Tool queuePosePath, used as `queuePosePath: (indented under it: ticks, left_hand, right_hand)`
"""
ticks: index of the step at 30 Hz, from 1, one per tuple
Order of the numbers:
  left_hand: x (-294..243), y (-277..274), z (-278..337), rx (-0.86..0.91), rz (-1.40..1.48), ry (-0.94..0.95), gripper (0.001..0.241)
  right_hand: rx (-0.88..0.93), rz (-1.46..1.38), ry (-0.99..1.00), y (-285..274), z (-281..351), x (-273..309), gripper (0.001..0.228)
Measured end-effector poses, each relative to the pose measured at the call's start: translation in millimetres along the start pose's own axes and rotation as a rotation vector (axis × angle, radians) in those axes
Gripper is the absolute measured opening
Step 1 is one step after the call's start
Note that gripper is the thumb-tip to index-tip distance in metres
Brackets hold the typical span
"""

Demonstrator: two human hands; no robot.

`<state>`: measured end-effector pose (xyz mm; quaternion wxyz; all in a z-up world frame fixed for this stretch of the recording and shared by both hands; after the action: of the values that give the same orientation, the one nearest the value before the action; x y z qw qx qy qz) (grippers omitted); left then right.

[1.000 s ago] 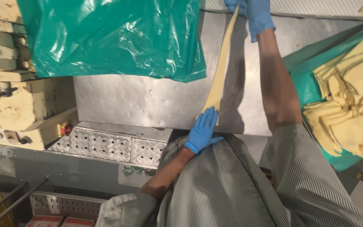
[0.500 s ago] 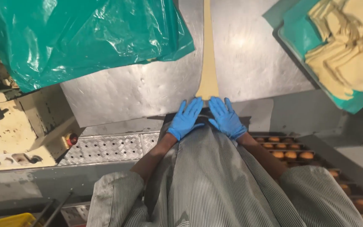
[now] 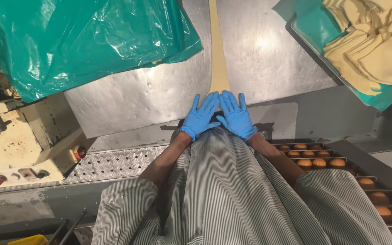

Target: The recorder is rolling pre-cut triangular dough pieces into croissant shapes in a bakery kitchen.

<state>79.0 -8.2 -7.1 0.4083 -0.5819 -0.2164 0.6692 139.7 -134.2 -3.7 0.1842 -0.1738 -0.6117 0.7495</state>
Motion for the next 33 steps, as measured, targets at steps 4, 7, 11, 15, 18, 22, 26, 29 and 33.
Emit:
queuePosePath:
  ticks: [4, 7, 11, 15, 18, 22, 26, 29, 33]
  left_hand:
    - [-1, -17, -9, 0.051, 0.004, -0.006, 0.107]
    - [-2, -21, -4, -0.057, 0.067, 0.09, 0.101]
    - [-11, -34, -6, -0.049, 0.056, 0.083, 0.101]
    - [-8, -39, -14, -0.086, 0.037, 0.072, 0.098]
    - [-10, -41, -10, -0.087, 0.07, 0.083, 0.1]
    - [-11, -33, -8, -0.024, 0.089, 0.069, 0.103]
    - [-9, -38, -15, -0.061, 0.115, 0.027, 0.102]
    - [-9, -34, -9, -0.093, 0.083, 0.074, 0.101]
    - [-7, -32, -9, -0.063, 0.107, 0.048, 0.102]
  right_hand:
    - [-0.003, -0.054, 0.001, -11, -4, -9, 0.084]
    - [-0.015, -0.111, -0.017, -17, -1, -15, 0.082]
    - [-0.007, -0.099, -0.063, -16, 0, -17, 0.081]
    - [0.001, -0.044, -0.041, -23, -12, -21, 0.08]
    - [-0.014, -0.12, -0.043, -20, -6, -20, 0.08]
    - [-0.011, -0.117, -0.085, -14, -8, -16, 0.082]
    - [0.001, -0.084, -0.072, -18, -11, -18, 0.081]
    - [-0.021, -0.095, -0.088, -18, -7, -20, 0.08]
    - [-0.01, -0.053, -0.132, -17, -10, -20, 0.08]
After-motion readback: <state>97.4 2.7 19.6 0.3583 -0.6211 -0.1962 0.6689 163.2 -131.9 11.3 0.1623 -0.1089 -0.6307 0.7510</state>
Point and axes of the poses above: each hand's wrist, its own z-axis away from the middle knuckle, its own y-axis out of the palm, x = y × z, the point moved 6 cm from there along -z, towards the middle knuckle, and after that the axes turned 15 degrees about z, right-handed, at the moved point
